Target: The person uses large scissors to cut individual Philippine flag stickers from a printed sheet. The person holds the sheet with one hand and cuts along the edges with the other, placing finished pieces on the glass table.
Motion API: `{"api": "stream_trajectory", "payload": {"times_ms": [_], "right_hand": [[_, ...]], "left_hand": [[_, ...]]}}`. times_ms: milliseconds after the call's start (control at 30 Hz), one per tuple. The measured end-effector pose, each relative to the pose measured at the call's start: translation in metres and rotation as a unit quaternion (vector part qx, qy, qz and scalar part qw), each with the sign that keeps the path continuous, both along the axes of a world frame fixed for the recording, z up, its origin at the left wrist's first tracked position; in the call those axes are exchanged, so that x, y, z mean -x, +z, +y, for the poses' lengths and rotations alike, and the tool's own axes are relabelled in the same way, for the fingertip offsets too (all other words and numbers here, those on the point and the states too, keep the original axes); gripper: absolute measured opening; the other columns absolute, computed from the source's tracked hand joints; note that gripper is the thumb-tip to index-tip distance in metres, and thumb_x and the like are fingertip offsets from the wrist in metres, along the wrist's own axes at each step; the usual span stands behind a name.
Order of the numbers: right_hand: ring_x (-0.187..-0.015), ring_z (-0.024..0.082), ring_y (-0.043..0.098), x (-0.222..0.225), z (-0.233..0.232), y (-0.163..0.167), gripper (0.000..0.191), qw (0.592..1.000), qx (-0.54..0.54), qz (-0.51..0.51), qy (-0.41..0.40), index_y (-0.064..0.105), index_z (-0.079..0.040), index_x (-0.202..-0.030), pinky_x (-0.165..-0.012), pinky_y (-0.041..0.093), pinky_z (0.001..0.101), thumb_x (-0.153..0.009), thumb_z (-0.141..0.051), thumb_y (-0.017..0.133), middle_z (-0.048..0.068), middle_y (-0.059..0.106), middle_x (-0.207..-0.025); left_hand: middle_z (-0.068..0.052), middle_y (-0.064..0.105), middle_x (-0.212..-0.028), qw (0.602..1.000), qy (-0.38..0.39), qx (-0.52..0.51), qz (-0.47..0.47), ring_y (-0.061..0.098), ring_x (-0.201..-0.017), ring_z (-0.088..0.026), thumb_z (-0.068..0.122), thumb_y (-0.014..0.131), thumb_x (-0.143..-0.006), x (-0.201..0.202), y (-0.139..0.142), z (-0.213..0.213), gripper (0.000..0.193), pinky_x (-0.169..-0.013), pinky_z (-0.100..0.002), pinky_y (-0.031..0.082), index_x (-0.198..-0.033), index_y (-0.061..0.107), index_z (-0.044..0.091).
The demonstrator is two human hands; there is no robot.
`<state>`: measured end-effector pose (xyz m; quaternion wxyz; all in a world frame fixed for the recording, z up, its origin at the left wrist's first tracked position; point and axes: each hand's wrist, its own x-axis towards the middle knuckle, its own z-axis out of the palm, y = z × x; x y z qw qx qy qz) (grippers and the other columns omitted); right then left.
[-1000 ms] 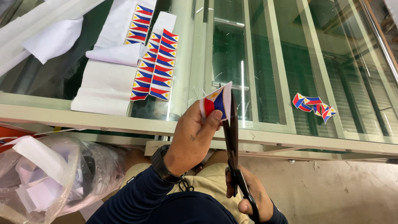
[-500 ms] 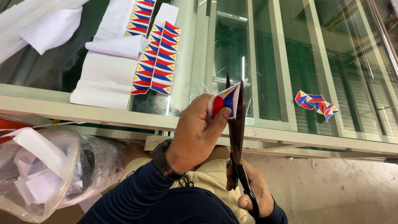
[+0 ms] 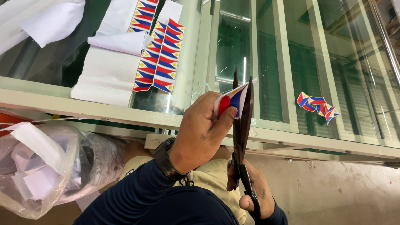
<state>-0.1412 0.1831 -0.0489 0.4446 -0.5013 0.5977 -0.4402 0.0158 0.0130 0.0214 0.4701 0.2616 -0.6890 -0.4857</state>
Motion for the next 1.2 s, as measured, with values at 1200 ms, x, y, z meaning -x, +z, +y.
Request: {"api": "stream_trajectory", "payload": {"times_ms": [1200], "right_hand": [[-0.062,0.015,0.059,-0.003,0.006,-0.002,0.104,1.000,0.001,-0.016,-0.024,0.059,0.002,-0.094,-0.057,0.051,0.0300,-0.057,-0.095,0.069,0.006,0.056,-0.069]], "left_hand": [[-0.011,0.065,-0.091,0.999,-0.025,0.038,-0.008,0.067,-0.077,-0.020,0.016,0.062,-0.103,-0.007,0.011,0.000,0.016,-0.068,-0.032,0.053,-0.107,0.063,0.000]]}}
